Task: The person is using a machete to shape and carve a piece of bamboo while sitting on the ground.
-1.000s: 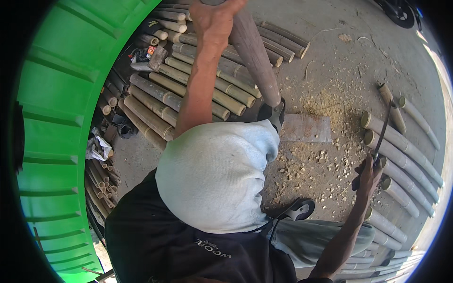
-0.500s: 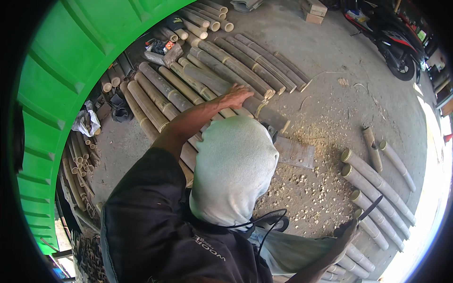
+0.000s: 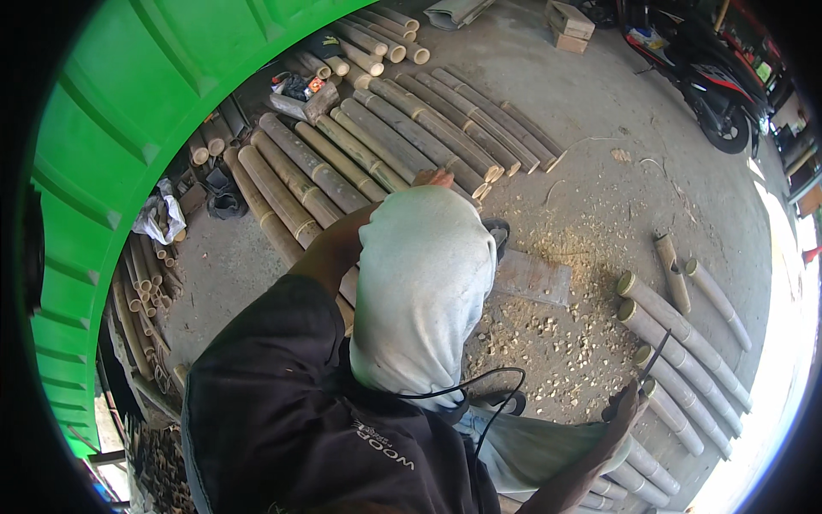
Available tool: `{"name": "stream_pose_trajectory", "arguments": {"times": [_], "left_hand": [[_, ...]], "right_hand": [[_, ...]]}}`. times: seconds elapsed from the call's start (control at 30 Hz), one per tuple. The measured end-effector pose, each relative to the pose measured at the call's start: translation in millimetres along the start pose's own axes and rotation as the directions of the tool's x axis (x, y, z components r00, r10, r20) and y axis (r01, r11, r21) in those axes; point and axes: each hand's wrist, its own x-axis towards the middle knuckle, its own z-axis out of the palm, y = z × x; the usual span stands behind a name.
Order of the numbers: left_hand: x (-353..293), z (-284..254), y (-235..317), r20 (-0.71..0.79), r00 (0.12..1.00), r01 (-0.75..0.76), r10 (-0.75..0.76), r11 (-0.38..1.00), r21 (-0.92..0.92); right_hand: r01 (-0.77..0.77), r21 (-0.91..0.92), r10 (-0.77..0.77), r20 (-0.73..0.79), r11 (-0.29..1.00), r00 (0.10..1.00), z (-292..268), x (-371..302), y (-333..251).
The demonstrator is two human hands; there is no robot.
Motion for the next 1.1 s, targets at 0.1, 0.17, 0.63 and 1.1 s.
{"name": "stream_pose_trajectory", "arguments": {"times": [0.1, 0.17, 0.63, 1.1], "left_hand": [[4, -30, 14, 0.14, 0.987, -0.077, 0.084, 0.995, -0.056], [12, -55, 17, 0.23, 0.962, -0.136, 0.145, 0.989, -0.056], [109, -211, 37, 0.183, 0.921, -0.358, 0.343, 0.932, 0.057], [39, -226, 223, 0.196, 0.591, -0.801, 0.782, 0.542, 0.253]], "right_hand": [[0.003, 0.004, -0.003, -0.007, 1.0, 1.0, 2, -3, 3], [0.018, 0.007, -0.018, -0.031, 1.0, 0.999, 4, -7, 3], [-0.045, -0.18, 0.03, -0.087, 0.983, 0.996, 2, -16, -11], [-0.123, -0.383, 0.078, -0.129, 0.915, 0.989, 31, -12, -33]]}}
